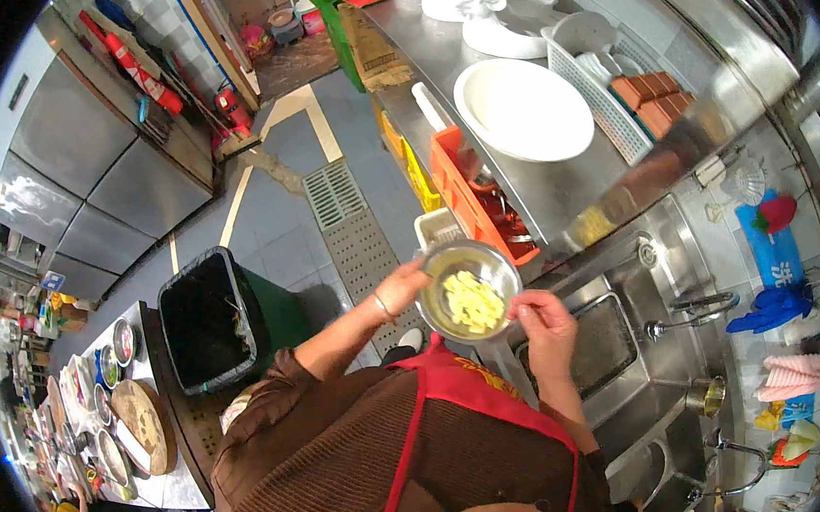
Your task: The person unpacks bean sprouts from a plastic bag and places them on a cutting board. They then peel and chop a potato into small cubes, transfer the cubes into a metal bowl, and rinse them under running water. The person also washes a metal strainer and rinses their hands.
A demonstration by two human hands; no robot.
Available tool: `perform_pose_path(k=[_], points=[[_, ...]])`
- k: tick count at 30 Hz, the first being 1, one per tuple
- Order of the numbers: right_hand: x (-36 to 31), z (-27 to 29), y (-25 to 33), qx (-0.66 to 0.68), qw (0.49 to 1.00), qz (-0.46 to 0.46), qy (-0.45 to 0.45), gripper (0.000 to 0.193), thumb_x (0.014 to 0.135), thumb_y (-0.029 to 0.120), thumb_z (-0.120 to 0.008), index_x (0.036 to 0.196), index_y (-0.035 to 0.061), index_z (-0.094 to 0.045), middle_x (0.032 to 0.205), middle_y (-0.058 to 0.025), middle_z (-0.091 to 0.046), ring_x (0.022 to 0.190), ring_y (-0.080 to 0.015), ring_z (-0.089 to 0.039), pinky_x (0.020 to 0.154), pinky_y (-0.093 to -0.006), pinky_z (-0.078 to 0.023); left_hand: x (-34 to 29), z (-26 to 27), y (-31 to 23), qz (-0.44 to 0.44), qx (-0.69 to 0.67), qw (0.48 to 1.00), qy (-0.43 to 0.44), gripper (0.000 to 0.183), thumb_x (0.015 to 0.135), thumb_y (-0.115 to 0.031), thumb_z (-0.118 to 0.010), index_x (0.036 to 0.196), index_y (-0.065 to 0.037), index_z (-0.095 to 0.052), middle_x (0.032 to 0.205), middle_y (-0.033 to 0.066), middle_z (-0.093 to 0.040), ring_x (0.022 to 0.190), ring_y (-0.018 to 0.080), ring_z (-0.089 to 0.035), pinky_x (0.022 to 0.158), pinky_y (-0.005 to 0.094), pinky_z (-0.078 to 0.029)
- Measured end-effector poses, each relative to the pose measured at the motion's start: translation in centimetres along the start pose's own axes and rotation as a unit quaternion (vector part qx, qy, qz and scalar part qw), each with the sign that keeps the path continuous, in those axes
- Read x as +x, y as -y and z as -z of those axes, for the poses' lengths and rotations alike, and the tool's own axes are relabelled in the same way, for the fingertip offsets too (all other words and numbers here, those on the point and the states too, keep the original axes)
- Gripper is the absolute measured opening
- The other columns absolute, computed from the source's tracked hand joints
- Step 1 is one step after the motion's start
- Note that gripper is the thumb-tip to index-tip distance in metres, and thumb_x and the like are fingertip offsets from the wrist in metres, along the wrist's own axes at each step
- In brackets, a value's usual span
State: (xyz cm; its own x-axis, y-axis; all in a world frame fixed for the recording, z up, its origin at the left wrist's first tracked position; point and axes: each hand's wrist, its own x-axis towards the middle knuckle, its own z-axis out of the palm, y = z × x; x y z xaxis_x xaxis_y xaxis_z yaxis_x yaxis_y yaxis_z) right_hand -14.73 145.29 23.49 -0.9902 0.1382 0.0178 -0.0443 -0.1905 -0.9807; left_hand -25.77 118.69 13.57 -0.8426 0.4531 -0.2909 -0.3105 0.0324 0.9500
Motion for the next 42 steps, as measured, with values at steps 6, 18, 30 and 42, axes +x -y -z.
perform_pose_path(k=[6,18,30,42], points=[[-0.4,2.3,-2.1,0.076,0.98,-0.051,-0.174,0.013,0.094,-0.001,-0.061,0.105,-0.0022,-0.065,0.097,-0.0095,-0.068,0.086,-0.017,-0.065,0.079,-0.0307,-0.054,6.0,14.7,-6.0,-0.042,-0.024,0.988,-0.145,0.053,0.093,-0.034,-0.051,0.135,-0.002,-0.052,0.105,0.011,-0.066,0.089,0.0171,-0.062,0.07,0.0306,-0.054],[-0.4,-1.4,-5.7,0.025,0.942,-0.104,-0.319,0.021,0.093,0.008,-0.068,0.112,-0.0012,-0.065,0.099,-0.0094,-0.069,0.081,-0.0149,-0.065,0.077,-0.0285,-0.054,29.5,16.8,-20.4,-0.18,-0.066,0.972,-0.133,0.04,0.102,-0.033,-0.056,0.118,0.003,-0.051,0.091,0.0102,-0.061,0.074,0.024,-0.07,0.07,0.0324,-0.06],[15.9,-3.9,-14.6,-0.01,0.96,-0.176,-0.216,0.04,0.1,0.015,-0.059,0.135,-0.0037,-0.053,0.134,-0.012,-0.058,0.127,-0.0219,-0.054,0.106,-0.0337,-0.042,29.0,15.2,-7.6,-0.091,-0.156,0.974,-0.135,0.049,0.102,-0.049,-0.05,0.123,-0.004,-0.054,0.095,0.0093,-0.063,0.081,0.0202,-0.065,0.071,0.0358,-0.055],[28.7,2.4,-28.0,-0.225,0.915,-0.197,-0.27,0.033,0.098,0.023,-0.06,0.115,-0.0042,-0.067,0.109,-0.0129,-0.074,0.098,-0.026,-0.07,0.085,-0.038,-0.051,5.3,22.8,12.2,0.149,-0.189,0.939,-0.245,0.035,0.1,-0.03,-0.058,0.127,-0.006,-0.058,0.1,0.0113,-0.067,0.083,0.0226,-0.068,0.073,0.0361,-0.058]])
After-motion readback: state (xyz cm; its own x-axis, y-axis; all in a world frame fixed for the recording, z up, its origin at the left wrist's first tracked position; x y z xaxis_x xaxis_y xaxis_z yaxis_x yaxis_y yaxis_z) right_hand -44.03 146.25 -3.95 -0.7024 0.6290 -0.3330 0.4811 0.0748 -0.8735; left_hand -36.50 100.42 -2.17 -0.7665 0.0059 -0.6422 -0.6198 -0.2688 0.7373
